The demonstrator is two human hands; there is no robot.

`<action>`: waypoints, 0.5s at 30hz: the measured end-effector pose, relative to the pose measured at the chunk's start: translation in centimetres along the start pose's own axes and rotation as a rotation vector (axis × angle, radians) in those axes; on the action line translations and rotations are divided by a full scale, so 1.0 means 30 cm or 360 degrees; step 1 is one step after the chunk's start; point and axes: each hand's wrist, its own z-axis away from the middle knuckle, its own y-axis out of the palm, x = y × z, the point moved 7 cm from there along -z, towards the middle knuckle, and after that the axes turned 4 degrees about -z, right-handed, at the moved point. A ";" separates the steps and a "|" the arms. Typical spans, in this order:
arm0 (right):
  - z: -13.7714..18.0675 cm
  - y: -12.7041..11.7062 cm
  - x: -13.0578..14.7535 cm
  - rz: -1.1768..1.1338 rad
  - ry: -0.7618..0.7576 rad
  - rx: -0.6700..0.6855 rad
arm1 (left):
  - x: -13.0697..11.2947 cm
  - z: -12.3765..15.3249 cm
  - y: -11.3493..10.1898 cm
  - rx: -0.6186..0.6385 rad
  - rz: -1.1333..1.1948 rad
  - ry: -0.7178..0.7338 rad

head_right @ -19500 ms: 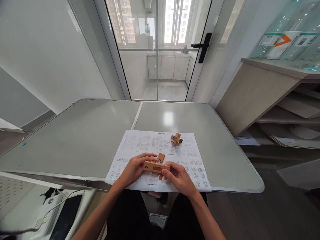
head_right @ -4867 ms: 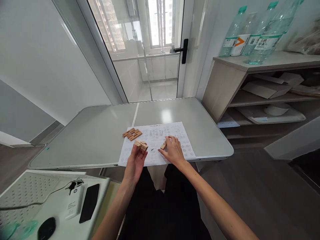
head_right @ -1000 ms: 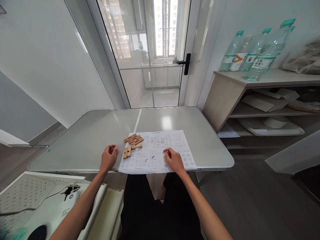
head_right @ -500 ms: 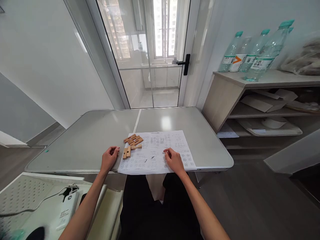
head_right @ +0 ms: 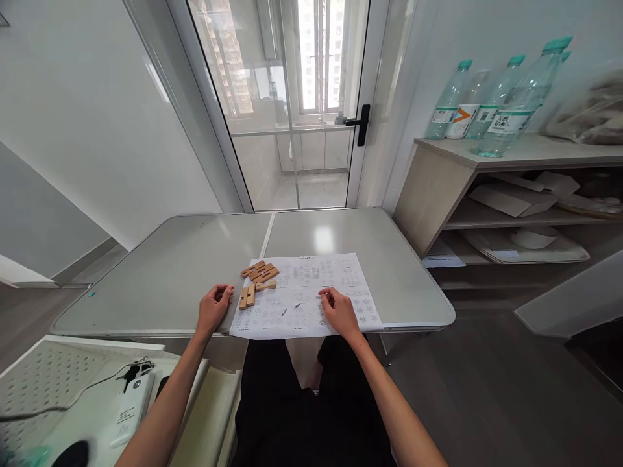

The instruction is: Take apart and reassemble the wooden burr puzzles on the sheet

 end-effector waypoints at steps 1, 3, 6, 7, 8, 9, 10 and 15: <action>0.001 0.000 0.000 -0.0002 -0.0003 0.0000 | -0.001 0.000 0.000 0.0002 -0.0003 0.0002; 0.002 0.000 0.000 -0.0004 -0.0008 0.0000 | -0.002 0.002 -0.001 0.0006 -0.0008 0.0004; -0.004 -0.004 0.001 -0.0005 -0.0017 -0.0001 | -0.003 0.003 -0.001 0.0009 -0.0013 0.0006; -0.006 -0.006 0.003 -0.0003 -0.0020 -0.0003 | -0.003 0.003 -0.001 0.0008 -0.0014 0.0006; -0.008 -0.008 0.009 -0.0001 -0.0024 -0.0007 | -0.003 0.002 -0.001 0.0007 -0.0015 0.0007; -0.006 -0.009 0.018 -0.0001 -0.0028 -0.0011 | -0.002 0.002 -0.001 0.0006 -0.0015 0.0008; 0.001 -0.010 0.030 -0.0002 -0.0031 -0.0019 | -0.001 0.001 -0.001 0.0004 -0.0016 0.0008; 0.162 0.003 0.109 0.0037 -0.0207 0.0073 | 0.003 0.001 0.001 0.0003 -0.0027 0.0002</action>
